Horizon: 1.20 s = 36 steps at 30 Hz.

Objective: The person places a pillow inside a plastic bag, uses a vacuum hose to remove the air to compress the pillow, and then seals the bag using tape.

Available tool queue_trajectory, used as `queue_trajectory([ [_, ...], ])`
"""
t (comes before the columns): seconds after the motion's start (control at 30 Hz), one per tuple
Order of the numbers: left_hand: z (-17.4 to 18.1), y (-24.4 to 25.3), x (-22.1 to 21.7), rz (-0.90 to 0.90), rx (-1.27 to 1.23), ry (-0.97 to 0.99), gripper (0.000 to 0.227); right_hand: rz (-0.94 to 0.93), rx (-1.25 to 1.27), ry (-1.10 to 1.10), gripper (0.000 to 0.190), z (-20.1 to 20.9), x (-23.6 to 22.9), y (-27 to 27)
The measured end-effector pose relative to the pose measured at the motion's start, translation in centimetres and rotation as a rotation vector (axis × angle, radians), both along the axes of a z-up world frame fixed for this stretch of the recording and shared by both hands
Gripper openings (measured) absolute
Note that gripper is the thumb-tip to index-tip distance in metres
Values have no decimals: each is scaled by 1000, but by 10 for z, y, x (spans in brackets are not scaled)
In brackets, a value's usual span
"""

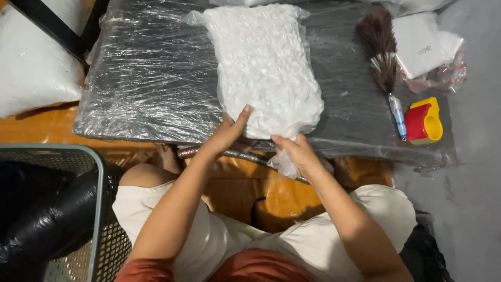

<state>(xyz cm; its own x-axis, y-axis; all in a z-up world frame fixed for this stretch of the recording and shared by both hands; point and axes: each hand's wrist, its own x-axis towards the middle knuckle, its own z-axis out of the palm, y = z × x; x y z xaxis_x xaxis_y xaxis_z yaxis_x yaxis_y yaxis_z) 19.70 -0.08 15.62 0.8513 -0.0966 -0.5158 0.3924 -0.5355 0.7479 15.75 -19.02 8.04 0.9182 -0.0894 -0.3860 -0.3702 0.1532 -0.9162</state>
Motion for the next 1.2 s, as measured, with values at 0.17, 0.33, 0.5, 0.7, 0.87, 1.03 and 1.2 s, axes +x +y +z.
queue_trajectory([
  [0.17,-47,0,23,300,-314,-139,98,277,-372,-109,29,-9,3,-8],
  [0.33,-81,-11,55,351,-438,-415,75,450,-848,-21,46,-44,31,-10],
  [0.5,-83,-33,42,491,-419,-249,83,247,-697,105,51,-34,33,6],
  [0.7,-75,-56,-14,286,-313,-61,73,173,-714,201,49,-48,34,-4],
  [0.87,-134,-69,-12,258,-225,-103,57,273,-762,241,59,-25,30,0],
  [1.03,-109,-72,-13,344,-271,-246,47,272,-779,82,45,-59,38,-24],
  [1.2,-124,-70,-4,404,-291,-292,43,218,-787,69,46,-34,28,-5],
])
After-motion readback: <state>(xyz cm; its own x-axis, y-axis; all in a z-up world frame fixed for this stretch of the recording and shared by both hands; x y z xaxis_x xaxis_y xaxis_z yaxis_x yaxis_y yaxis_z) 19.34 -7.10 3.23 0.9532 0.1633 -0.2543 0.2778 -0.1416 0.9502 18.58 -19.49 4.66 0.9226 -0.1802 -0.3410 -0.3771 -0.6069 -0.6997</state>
